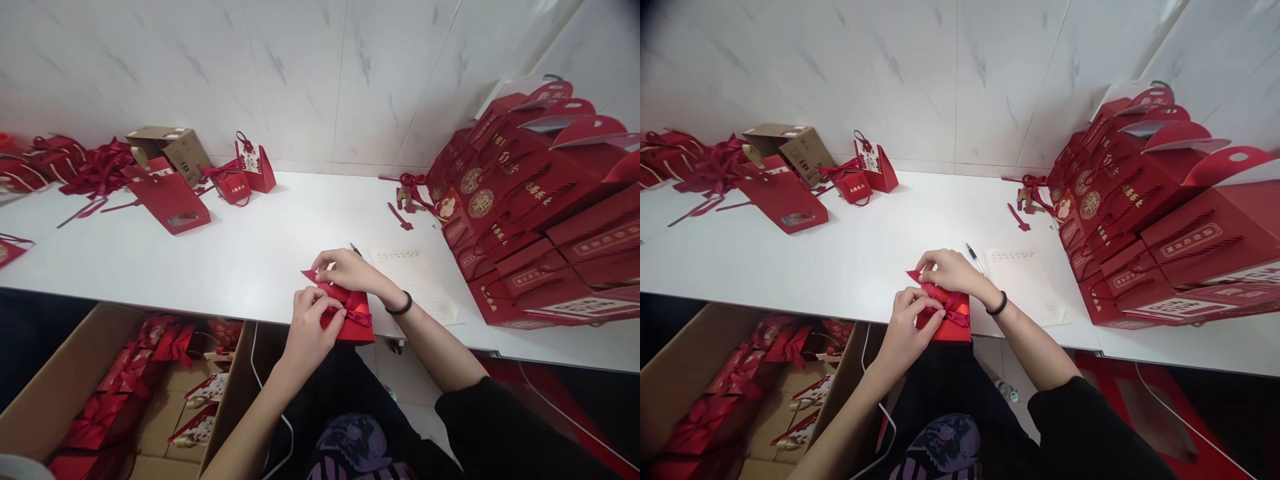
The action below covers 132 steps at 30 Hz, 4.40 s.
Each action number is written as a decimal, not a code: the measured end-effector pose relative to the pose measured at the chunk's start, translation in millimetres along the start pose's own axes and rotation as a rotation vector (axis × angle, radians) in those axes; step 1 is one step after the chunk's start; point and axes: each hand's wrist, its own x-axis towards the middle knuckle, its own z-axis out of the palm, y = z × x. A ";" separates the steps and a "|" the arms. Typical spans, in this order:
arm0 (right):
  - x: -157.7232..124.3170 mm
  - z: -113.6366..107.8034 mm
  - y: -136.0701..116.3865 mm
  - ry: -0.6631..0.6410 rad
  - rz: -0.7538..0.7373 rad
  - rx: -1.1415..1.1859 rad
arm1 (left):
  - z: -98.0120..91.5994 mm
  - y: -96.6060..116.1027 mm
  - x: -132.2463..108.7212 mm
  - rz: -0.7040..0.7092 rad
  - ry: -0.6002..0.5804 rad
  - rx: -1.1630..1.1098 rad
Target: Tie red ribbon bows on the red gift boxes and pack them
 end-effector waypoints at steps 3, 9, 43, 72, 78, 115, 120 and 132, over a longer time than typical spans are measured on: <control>1.5 0.9 -0.6 0.032 0.002 -0.031 | -0.3 0.5 0.2 -0.003 0.001 -0.008; 4.8 5.2 -3.4 0.071 0.013 -0.104 | -0.2 0.4 1.2 -0.010 -0.005 -0.007; -101.6 9.3 12.3 0.170 0.305 0.318 | -11.7 -3.2 -3.4 -0.541 -0.128 -0.480; -94.2 16.7 46.9 0.149 0.224 0.847 | 12.4 -10.0 -14.0 -0.424 -0.011 -0.585; -94.7 15.0 51.4 0.159 0.219 0.777 | 9.0 -12.0 -14.1 -0.427 -0.041 -0.521; -61.1 15.5 41.8 0.558 0.269 0.528 | -4.5 7.9 16.3 -0.016 -0.232 -0.026; -59.6 16.9 41.5 0.577 0.269 0.502 | -4.1 8.3 17.6 -0.005 -0.230 -0.020; -53.0 19.7 44.5 0.646 0.281 0.571 | -4.2 8.2 17.8 0.008 -0.229 -0.003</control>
